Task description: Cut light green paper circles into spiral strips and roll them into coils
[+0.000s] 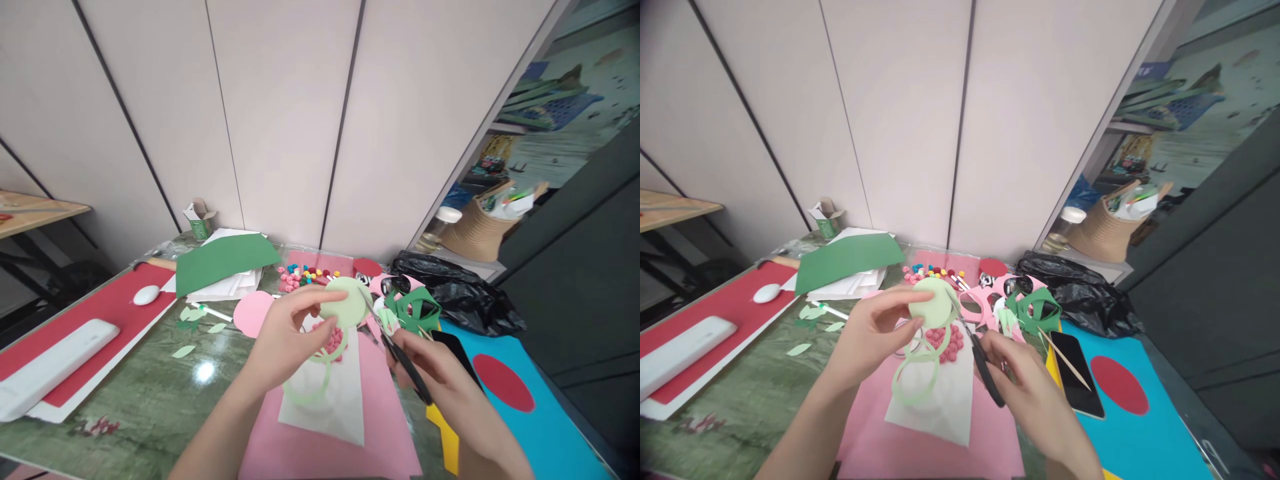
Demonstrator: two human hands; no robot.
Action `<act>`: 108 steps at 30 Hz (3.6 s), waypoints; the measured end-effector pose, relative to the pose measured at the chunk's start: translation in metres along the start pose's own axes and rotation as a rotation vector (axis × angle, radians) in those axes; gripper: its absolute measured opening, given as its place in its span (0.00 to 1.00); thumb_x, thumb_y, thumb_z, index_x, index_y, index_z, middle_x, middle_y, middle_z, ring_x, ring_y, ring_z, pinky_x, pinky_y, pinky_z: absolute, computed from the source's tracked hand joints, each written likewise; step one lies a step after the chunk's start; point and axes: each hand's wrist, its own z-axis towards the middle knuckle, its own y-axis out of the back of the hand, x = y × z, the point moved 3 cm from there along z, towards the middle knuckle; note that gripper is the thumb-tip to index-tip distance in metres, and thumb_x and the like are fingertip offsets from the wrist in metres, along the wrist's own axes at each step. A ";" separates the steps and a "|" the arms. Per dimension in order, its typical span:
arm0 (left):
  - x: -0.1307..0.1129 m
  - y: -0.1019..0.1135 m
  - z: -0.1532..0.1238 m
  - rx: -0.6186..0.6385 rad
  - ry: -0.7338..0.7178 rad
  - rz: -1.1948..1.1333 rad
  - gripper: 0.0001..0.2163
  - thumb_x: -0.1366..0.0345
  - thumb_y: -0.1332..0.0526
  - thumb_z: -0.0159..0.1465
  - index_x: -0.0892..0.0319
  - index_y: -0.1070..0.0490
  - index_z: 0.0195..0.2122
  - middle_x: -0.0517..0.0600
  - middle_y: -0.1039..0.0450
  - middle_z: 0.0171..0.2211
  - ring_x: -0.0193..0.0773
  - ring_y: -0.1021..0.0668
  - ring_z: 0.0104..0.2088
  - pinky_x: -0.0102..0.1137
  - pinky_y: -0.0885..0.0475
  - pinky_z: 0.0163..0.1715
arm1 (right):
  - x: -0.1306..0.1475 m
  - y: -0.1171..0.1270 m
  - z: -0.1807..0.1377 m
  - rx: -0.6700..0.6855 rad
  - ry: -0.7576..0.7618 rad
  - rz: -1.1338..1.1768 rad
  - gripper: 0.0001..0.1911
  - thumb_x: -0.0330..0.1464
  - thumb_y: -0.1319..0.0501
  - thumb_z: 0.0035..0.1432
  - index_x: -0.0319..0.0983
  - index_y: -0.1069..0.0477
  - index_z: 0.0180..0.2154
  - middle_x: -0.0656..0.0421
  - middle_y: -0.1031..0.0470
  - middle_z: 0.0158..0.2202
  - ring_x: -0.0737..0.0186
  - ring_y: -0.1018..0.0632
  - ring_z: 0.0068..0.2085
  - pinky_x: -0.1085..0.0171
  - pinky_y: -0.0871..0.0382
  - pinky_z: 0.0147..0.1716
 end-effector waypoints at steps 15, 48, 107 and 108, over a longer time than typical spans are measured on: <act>-0.005 0.005 0.001 -0.110 -0.078 -0.053 0.10 0.73 0.38 0.58 0.55 0.19 0.37 0.51 0.22 0.33 0.36 0.24 0.34 0.29 0.28 0.33 | 0.006 0.000 -0.002 -0.030 -0.035 0.000 0.08 0.28 0.49 0.60 0.40 0.41 0.27 0.64 0.42 0.23 0.67 0.40 0.25 0.66 0.47 0.24; 0.001 -0.008 -0.004 -0.243 -0.055 -0.113 0.12 0.73 0.35 0.55 0.53 0.20 0.39 0.52 0.22 0.39 0.35 0.24 0.34 0.27 0.27 0.30 | 0.012 -0.020 0.006 -0.090 0.015 0.069 0.13 0.37 0.49 0.62 0.40 0.43 0.25 0.63 0.40 0.24 0.66 0.38 0.26 0.67 0.47 0.25; 0.012 -0.010 0.008 -0.179 -0.007 -0.104 0.09 0.73 0.36 0.53 0.56 0.20 0.34 0.49 0.23 0.32 0.30 0.27 0.28 0.25 0.30 0.28 | 0.002 -0.008 0.014 -0.072 0.056 0.070 0.16 0.41 0.50 0.64 0.39 0.39 0.28 0.64 0.41 0.23 0.66 0.39 0.26 0.66 0.50 0.26; 0.011 -0.010 0.009 -0.179 -0.012 -0.105 0.09 0.73 0.36 0.54 0.55 0.19 0.33 0.49 0.23 0.32 0.31 0.26 0.29 0.25 0.30 0.28 | 0.002 -0.008 0.014 -0.071 0.057 0.065 0.15 0.40 0.50 0.64 0.39 0.40 0.27 0.64 0.41 0.23 0.66 0.39 0.26 0.66 0.50 0.26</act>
